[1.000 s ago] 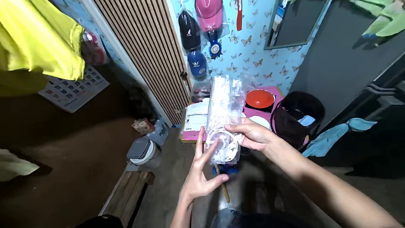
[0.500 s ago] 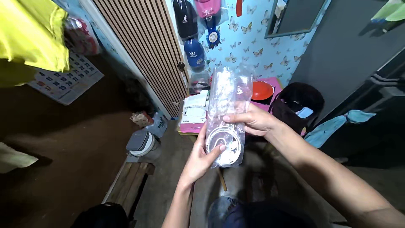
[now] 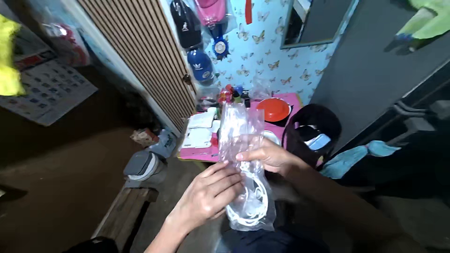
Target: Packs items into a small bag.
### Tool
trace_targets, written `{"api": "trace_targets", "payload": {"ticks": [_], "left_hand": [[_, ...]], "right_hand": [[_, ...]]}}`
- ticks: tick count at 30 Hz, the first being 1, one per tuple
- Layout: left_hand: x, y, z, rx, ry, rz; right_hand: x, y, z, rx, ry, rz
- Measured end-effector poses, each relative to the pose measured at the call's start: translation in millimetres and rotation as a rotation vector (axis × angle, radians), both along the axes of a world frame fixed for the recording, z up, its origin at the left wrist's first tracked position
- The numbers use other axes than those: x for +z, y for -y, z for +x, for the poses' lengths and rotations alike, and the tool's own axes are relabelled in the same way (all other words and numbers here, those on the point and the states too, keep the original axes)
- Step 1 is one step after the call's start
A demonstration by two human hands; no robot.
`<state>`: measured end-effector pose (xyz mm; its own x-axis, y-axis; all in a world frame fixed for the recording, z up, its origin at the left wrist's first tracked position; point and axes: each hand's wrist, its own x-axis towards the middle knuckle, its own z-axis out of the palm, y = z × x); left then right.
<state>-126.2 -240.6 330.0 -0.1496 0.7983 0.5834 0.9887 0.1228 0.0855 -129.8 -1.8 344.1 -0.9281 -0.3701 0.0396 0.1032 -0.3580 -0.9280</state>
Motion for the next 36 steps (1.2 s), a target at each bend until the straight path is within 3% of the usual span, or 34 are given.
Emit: {"api": "trace_targets", "payload": {"ticks": [6,8,11,14,17,22,26,30,36], "left_hand": [[-49.2,-100.9,-27.6,0.116,0.550,0.010],[-71.8,-140.9,-27.3,0.167,0.677,0.184],[-93.8,-203.3,-23.7,0.288,0.799,0.551],[-97.6,-246.3,-28.8,0.428,0.931,0.517],[-90.6,-281.3,-44.0,0.319,1.158,0.361],[-73.1,-350.5,-95.5,0.280,0.840,0.090],[-83.9,-419.8,-148.9,0.275,0.807,0.051],[-123.2,-448.9,-187.5,0.494,0.797,-0.013],[-151.9,-419.4,-190.3,0.648,0.679,-0.261]], "right_hand": [[-73.9,-115.3,-12.9,0.013,-0.242,-0.093],[-91.3,-144.7,-1.3,-0.058,-0.176,-0.076],[-111.6,-179.0,18.1,-0.151,-0.083,-0.223],[-118.7,-216.8,24.0,-0.082,-0.163,-0.260],[-101.0,-261.8,11.4,-0.046,-0.214,0.073],[-67.4,-345.8,-39.8,-0.185,-0.367,0.792],[-54.3,-385.4,-93.3,-0.212,-0.324,1.203],[-86.0,-390.5,-133.6,-0.245,-0.153,1.557],[-131.6,-366.0,-151.3,-0.084,-0.142,1.811]]}}
